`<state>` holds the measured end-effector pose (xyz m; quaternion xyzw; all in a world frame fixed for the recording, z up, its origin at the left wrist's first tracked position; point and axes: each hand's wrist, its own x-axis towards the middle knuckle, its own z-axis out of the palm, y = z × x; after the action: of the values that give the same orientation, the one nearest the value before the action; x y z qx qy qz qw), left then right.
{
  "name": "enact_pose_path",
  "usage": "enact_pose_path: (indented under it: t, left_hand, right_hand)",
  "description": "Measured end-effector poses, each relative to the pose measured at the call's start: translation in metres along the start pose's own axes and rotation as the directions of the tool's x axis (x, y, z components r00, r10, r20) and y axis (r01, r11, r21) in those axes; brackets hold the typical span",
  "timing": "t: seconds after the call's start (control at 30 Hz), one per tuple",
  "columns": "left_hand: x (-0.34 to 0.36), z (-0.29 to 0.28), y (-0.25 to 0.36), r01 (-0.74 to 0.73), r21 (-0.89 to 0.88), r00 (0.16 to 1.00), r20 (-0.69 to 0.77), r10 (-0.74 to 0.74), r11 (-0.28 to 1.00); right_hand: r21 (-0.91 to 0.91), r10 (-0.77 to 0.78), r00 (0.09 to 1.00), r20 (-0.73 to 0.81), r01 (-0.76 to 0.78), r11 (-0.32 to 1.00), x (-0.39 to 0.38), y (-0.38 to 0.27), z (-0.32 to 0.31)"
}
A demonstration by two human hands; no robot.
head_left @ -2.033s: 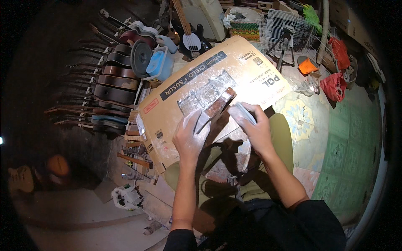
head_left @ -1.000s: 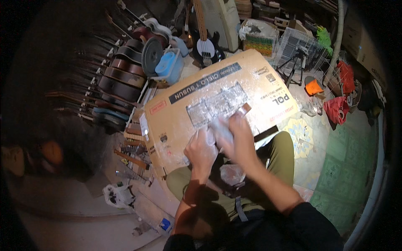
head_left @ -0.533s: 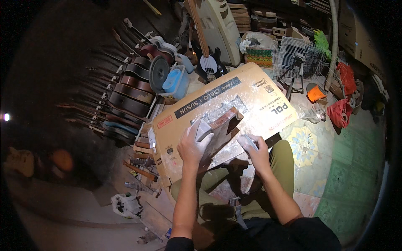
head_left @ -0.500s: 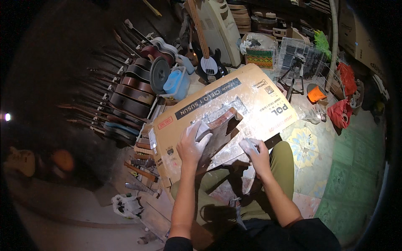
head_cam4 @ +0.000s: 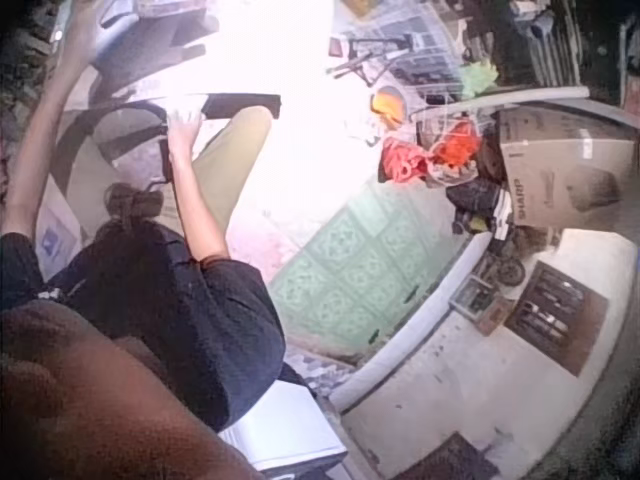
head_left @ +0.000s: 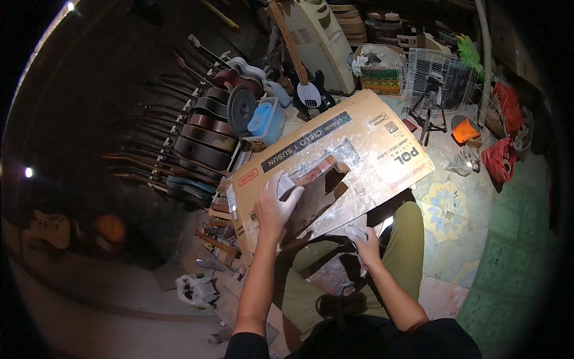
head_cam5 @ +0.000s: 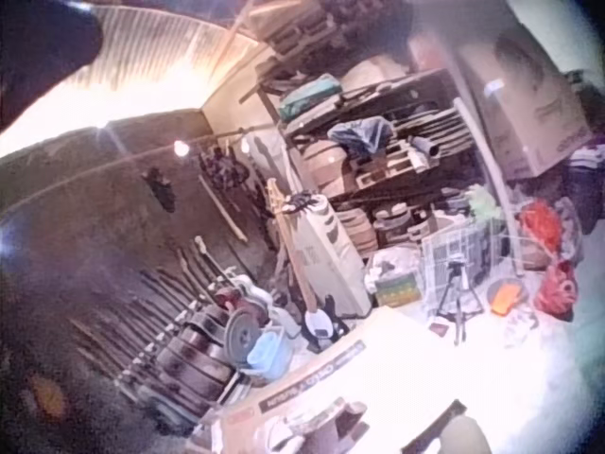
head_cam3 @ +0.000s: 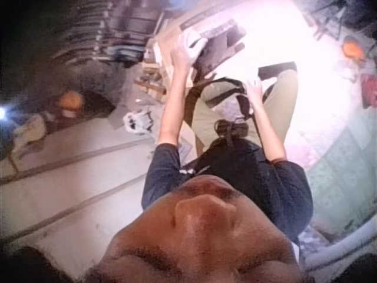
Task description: The person sands the surface and edges of a wooden guitar body using a piece of sandpaper while it is positioned on a cardboard box.
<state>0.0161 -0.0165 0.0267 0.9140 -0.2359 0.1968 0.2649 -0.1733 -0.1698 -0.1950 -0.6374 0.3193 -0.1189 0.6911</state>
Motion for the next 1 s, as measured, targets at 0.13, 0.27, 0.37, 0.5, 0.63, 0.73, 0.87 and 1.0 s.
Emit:
enact_pose_path:
  t: [0.13,0.27,0.37,0.5,0.63,0.73,0.87,1.0]
  left_hand:
    - [0.006,0.004,-0.03,0.196,-0.128,0.967,0.188,-0.17,0.972]
    - [0.009,0.012,-0.051,0.24,-0.2,0.963,0.172,-0.207,0.95]
    - [0.011,0.007,-0.053,0.243,-0.326,0.97,0.084,-0.228,0.914]
    - [0.012,-0.001,-0.048,0.217,-0.319,0.962,0.232,-0.145,0.923]
    - [0.009,-0.01,-0.037,0.09,-0.321,0.974,0.225,-0.017,0.943]
    - [0.006,-0.006,-0.055,0.195,-0.371,0.974,0.184,-0.134,0.908]
    - [0.007,0.006,-0.072,0.243,-0.322,0.97,0.08,-0.23,0.915]
    - [0.01,0.011,-0.065,0.281,-0.407,0.946,0.27,-0.18,0.869]
  right_hand:
    - [0.041,0.047,0.999,-0.022,-0.046,0.998,-0.005,0.017,0.004]
    - [0.061,0.15,0.988,0.017,-0.151,0.987,-0.007,0.02,-0.001]
    - [0.078,0.179,0.984,0.02,-0.18,0.981,-0.004,0.02,-0.003]
    - [0.141,0.164,0.986,0.01,-0.163,0.976,0.003,0.03,-0.005]
    - [0.122,0.112,0.994,-0.005,-0.11,0.986,-0.001,0.024,-0.003]
    - [0.089,0.255,0.966,0.05,-0.259,0.962,-0.01,-0.005,-0.002]
    - [0.091,0.281,0.957,0.073,-0.287,0.954,-0.01,-0.005,-0.002]
    - [0.049,0.193,0.981,0.011,-0.194,0.98,0.001,0.023,-0.006]
